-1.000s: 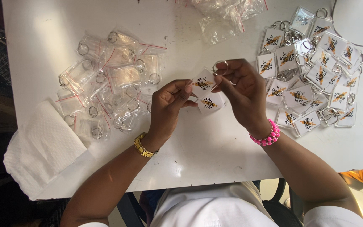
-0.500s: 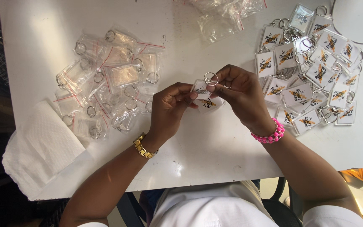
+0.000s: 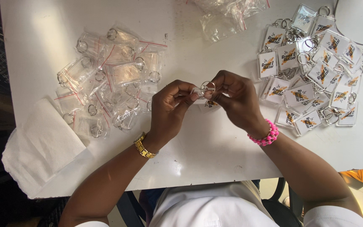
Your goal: The person assembles keychains by inserting a printed sticker into a clear acrylic holder and placing the completed unit into a small plastic bag. They repeat this process for multiple keychains, stacking the finished items on the table.
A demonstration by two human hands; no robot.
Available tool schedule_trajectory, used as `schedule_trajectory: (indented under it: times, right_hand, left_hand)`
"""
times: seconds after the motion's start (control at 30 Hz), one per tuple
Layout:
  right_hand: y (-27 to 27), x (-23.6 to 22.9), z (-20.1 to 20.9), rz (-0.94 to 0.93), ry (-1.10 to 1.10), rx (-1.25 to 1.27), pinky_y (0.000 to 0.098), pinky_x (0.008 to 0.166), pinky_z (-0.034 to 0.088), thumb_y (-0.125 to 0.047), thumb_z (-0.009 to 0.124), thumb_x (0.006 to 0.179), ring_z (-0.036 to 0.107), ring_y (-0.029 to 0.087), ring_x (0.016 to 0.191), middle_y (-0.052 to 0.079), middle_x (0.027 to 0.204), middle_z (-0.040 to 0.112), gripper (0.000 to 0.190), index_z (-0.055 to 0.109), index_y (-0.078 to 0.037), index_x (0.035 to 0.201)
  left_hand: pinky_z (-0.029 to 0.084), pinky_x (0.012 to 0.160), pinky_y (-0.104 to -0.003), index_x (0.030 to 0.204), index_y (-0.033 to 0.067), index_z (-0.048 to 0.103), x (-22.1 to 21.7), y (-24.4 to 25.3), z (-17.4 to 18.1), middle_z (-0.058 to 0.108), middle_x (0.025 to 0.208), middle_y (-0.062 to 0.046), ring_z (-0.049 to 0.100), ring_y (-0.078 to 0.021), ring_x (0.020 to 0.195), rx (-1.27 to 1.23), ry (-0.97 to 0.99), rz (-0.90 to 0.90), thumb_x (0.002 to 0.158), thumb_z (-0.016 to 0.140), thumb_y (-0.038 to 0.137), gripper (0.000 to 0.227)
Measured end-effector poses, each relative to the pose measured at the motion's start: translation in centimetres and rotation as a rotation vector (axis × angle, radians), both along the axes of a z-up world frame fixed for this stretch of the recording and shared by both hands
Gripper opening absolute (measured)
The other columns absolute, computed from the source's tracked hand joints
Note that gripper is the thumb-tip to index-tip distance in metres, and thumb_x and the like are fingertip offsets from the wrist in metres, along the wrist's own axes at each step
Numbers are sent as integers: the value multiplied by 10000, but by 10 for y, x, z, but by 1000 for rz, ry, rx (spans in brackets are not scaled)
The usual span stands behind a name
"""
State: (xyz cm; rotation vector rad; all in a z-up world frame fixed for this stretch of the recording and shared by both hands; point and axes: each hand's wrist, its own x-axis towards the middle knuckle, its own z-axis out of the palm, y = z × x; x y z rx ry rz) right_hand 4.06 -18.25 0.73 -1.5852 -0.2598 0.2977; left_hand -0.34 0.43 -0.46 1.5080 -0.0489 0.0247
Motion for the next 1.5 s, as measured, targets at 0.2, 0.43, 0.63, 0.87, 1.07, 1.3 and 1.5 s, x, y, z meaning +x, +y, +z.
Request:
schedule_trajectory:
  times: [0.2,0.43,0.63,0.87,1.07,1.3,1.5]
  right_hand:
    - [7,-12,10,-48,-94,-35,318,810,596,-17,758,929,644,127,761,103,756,658,88,689,38,929]
    - [6,-5,4,-73,-96,33,312,767,590,-50,707,979,673,171,779,135,821,655,144,672,74,1044]
    - [5,-3,8,-114,16,96,311,726,608,-125,651,1032,662,155,719,133,791,638,208,672,81,1055]
    - [1,1,13,-116,152,115,274,721,619,-154,617,1048,673,129,716,98,813,642,225,650,63,1095]
    - [6,-3,30,-5,144,89,209,681,573,-121,635,1019,625,77,734,45,817,612,225,665,37,1176]
    - [6,-4,42,85,1,15,259,658,543,-38,655,990,570,136,716,104,772,587,238,654,54,1210]
    - [3,-4,42,151,20,-23,247,632,508,-36,678,974,565,121,697,100,766,603,276,626,54,1229]
  left_hand:
    - [615,817,-314,996,25,694,-1,1,11,688,881,-92,732,-176,888,29,1,37,973,667,27,35]
    - [633,836,-284,983,37,713,2,-2,-14,742,873,-78,753,-138,872,-235,93,109,941,736,45,49]
    - [654,748,-255,972,49,674,4,-4,-8,708,848,-27,730,-94,821,-409,292,82,977,710,171,127]
    - [677,722,-306,986,18,688,3,-6,0,724,840,-76,753,-140,804,-382,275,56,981,707,197,180]
    - [677,703,-319,1072,19,663,2,-5,17,715,893,-83,753,-151,822,-385,271,17,995,672,268,260]
    - [661,644,-263,1041,-1,658,3,-2,17,683,887,-82,704,-113,746,-314,219,42,967,708,242,259]
    - [641,656,-251,999,-7,677,3,-1,14,660,880,-77,681,-102,747,-298,160,72,954,696,163,177]
